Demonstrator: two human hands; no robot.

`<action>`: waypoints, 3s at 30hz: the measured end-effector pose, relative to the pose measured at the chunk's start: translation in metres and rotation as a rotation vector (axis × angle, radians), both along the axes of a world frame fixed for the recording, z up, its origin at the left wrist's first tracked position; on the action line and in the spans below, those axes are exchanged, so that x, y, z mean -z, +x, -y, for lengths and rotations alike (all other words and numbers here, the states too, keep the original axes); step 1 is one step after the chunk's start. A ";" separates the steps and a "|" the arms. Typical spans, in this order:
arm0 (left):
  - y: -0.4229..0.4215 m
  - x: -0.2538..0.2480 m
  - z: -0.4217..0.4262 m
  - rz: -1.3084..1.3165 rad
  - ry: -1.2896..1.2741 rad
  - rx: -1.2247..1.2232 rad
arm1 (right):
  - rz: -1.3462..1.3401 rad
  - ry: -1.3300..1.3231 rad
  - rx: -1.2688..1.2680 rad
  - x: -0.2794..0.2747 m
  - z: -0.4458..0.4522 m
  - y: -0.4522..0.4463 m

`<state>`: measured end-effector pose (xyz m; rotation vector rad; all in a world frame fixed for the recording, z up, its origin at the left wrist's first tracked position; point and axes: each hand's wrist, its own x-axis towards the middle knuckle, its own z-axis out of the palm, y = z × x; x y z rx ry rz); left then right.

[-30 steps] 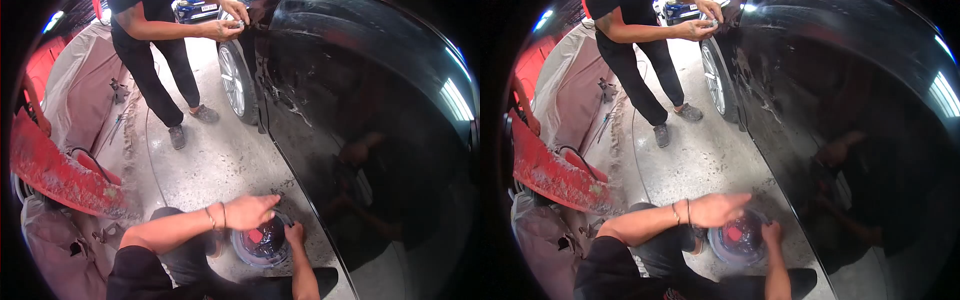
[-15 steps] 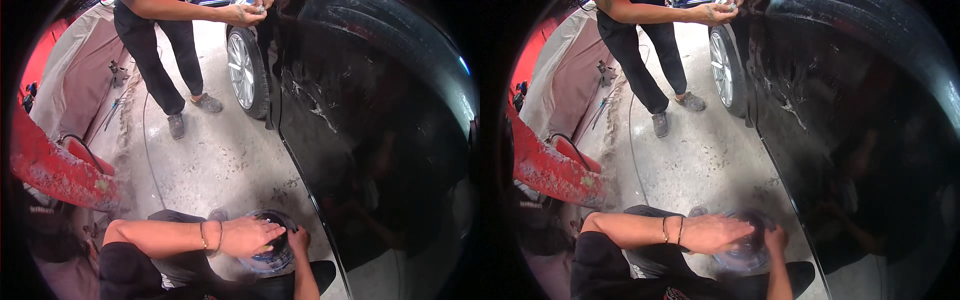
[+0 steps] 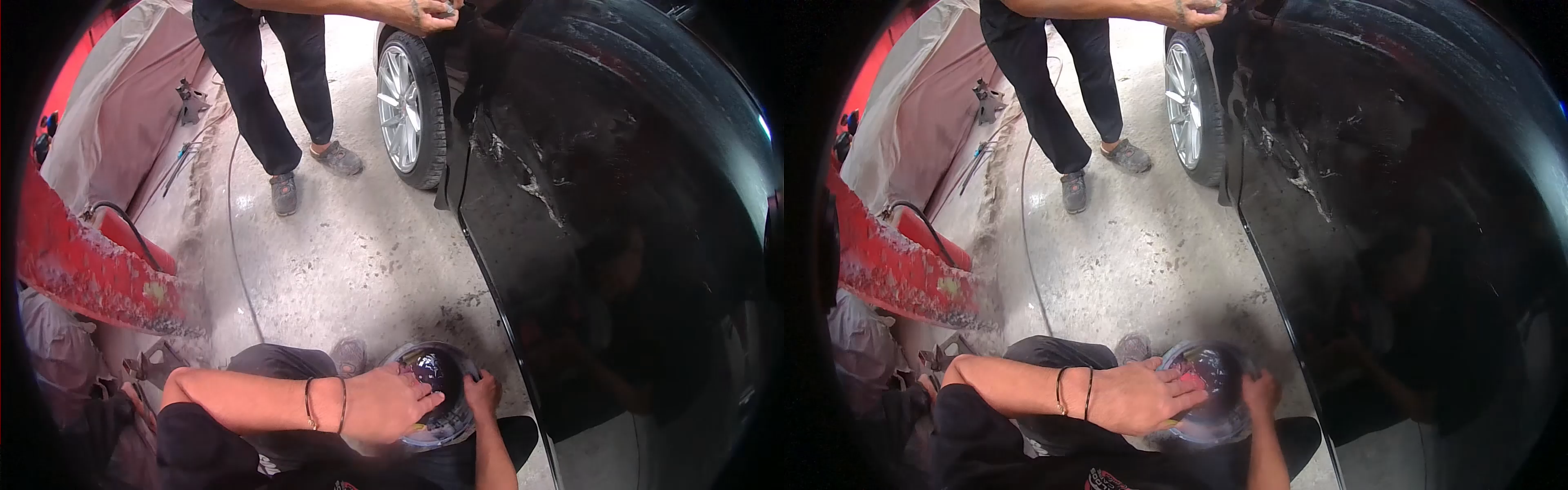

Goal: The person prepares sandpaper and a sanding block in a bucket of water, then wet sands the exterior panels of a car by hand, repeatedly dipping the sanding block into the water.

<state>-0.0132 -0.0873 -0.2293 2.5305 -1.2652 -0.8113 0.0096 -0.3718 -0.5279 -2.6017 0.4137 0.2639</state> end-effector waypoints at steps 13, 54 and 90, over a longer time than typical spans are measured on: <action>-0.010 0.014 -0.011 0.105 -0.043 -0.105 | -0.088 0.025 -0.006 -0.021 -0.002 0.003; 0.272 -0.236 0.181 1.048 -1.037 -0.643 | -0.062 0.149 0.058 -0.002 0.006 -0.006; 0.293 -0.233 0.175 1.019 -1.088 -0.651 | -0.071 0.020 0.029 -0.015 0.000 -0.008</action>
